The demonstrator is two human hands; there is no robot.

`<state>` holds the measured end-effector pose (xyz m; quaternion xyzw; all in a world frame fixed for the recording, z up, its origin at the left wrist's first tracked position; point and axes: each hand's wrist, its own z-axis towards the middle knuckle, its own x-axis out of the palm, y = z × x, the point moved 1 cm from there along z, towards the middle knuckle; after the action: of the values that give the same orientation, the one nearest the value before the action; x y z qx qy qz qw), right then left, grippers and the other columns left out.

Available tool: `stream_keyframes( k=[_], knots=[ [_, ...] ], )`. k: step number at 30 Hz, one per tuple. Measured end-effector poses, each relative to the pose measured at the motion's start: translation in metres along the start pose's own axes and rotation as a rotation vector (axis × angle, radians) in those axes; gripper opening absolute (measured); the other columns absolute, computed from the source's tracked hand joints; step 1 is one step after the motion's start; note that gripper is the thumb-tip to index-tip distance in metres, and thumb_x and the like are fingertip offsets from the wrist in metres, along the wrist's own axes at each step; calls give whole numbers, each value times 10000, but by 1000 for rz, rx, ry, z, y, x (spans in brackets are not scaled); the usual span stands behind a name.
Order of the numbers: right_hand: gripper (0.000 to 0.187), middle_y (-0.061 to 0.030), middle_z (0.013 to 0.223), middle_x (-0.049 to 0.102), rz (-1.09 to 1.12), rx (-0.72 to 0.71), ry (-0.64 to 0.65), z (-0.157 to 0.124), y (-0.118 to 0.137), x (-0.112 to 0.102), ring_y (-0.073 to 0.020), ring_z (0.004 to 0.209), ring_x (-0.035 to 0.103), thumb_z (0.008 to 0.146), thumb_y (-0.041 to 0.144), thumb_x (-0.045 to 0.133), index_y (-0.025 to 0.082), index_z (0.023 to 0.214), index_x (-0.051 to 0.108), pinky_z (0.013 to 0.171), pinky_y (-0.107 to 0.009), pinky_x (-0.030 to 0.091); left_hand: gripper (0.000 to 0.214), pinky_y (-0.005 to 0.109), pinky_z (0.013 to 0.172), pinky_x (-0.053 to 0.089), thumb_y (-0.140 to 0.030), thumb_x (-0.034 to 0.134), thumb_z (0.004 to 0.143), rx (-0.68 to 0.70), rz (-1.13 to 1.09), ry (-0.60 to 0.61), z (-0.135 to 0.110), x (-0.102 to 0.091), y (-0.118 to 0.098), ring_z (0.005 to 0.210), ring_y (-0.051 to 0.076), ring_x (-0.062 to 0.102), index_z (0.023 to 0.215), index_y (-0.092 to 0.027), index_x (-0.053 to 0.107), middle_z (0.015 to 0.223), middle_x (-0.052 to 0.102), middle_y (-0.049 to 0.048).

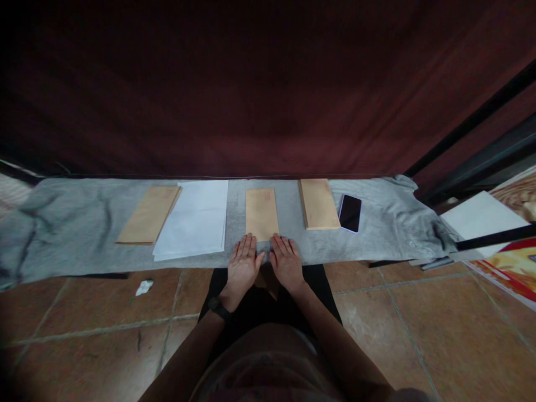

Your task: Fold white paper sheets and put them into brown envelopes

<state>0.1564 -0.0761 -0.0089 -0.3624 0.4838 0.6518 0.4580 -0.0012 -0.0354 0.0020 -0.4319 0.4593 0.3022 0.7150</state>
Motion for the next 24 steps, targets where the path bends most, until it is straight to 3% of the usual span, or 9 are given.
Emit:
stream_keyframes(
  k=[4,8,14,19,24],
  knots=[
    [485,-102,1530,488,-15,15,-7,-2,-5,-1,-253,1416,444,1042,289,395,160,1508,436,1195,-479,290,535,517,1206,285,-378,437,1005,-41,24,-28,-3,-2,7,1478,329,344,1449,-86,493,1553,410,219],
    [485,-110,1512,510,-23,24,-23,-3,-7,0,-256,1411,448,1040,283,399,152,1505,439,1194,-483,291,454,522,1186,322,-287,408,997,-89,7,-51,0,-6,11,1448,311,403,1408,-156,548,1525,479,165],
    [478,-118,1506,516,-28,41,-48,-3,-4,2,-269,1401,456,1025,260,409,146,1486,465,1190,-499,291,421,465,1085,443,-220,382,969,-147,-83,-69,18,-13,13,1245,288,568,1307,-143,621,1332,637,146],
    [479,-115,1494,531,-24,40,-62,-3,-4,3,-270,1393,464,1021,257,409,160,1487,466,1188,-509,288,384,455,1013,473,-236,476,925,-249,-127,-85,34,-13,15,1133,302,585,1261,-156,642,1200,649,153],
    [478,-108,1507,518,-24,45,-68,-3,-3,4,-269,1393,462,1023,257,400,150,1483,467,1188,-500,286,298,449,960,472,-227,538,883,-291,-67,-27,46,-11,12,1087,309,597,1147,-158,657,1047,665,146]
  ],
)
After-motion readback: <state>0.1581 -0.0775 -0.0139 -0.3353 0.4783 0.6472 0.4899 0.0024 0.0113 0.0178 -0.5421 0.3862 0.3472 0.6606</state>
